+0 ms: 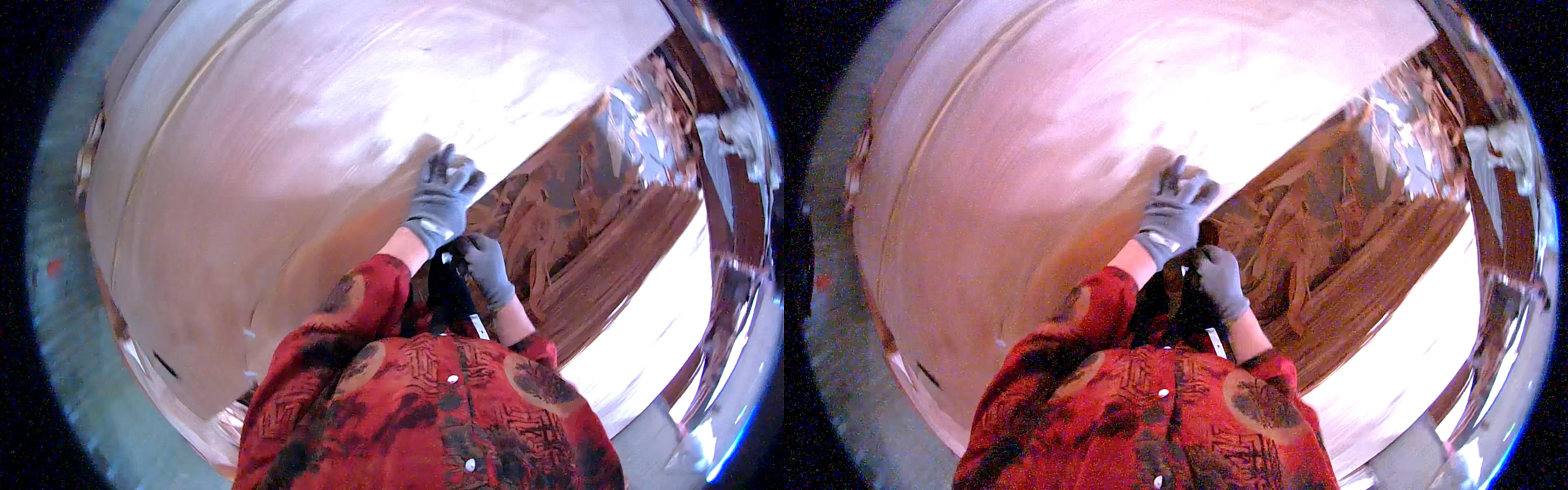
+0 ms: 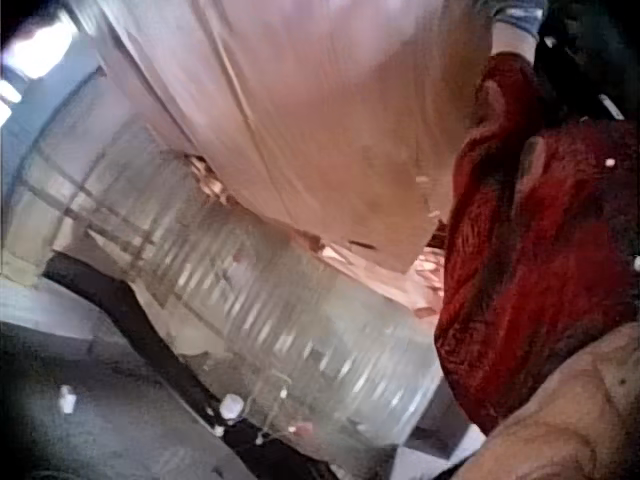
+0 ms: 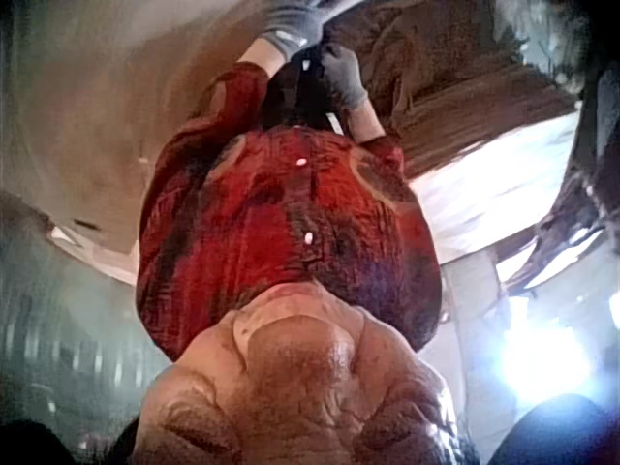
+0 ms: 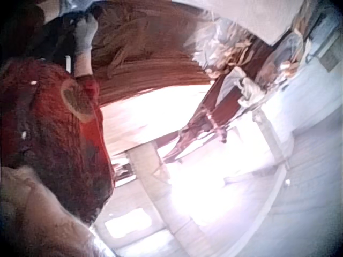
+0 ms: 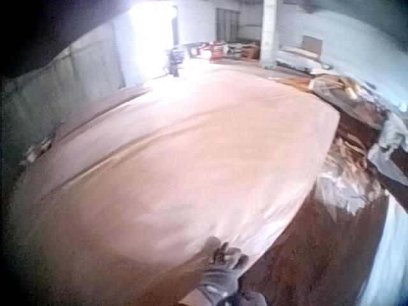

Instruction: The person applies a large sheet of light-colored veneer to a curved wooden surface. They smooth the veneer with their gloved hands, use a utility knife to trim the edges, and secure the veneer with small pieces of tape. The person also uses a measuring tape to check dimensions during the process.

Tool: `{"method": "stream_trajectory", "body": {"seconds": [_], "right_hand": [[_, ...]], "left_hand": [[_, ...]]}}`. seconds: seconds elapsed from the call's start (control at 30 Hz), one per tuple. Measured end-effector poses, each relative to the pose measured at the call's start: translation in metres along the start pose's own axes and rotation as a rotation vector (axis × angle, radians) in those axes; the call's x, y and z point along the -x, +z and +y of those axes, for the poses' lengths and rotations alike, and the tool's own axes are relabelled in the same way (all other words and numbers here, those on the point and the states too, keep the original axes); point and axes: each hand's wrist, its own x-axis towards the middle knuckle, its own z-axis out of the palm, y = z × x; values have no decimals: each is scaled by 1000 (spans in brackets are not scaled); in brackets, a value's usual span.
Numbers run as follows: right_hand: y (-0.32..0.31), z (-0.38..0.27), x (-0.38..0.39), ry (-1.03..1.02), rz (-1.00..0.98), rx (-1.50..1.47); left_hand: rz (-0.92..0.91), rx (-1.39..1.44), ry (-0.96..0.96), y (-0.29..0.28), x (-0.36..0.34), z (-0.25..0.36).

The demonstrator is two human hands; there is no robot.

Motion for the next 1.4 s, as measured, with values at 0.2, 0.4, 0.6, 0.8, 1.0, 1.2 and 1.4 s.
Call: {"method": "stream_trajectory", "body": {"seconds": [0.2,0.4,0.6,0.8,1.0,1.2,1.4], "right_hand": [[-18,-25,33,-53,-147,-355],[24,-73,18,-178,-327,-54],[80,-120,-22,-133,-308,-95],[91,-140,-39,-57,-241,246],[83,-125,-53,-196,-132,699],[84,-104,-25,-265,-11,668],[99,-43,13,-109,-200,173]], "left_hand": [[130,79,152,-34,39,-8],[53,-5,-98,-55,172,-30],[170,-1,-255,-65,185,-41],[477,115,-268,-60,170,-45],[101,-80,-258,-57,139,-58],[87,-53,-293,-53,129,-57],[63,30,-331,-63,131,-59]]}}
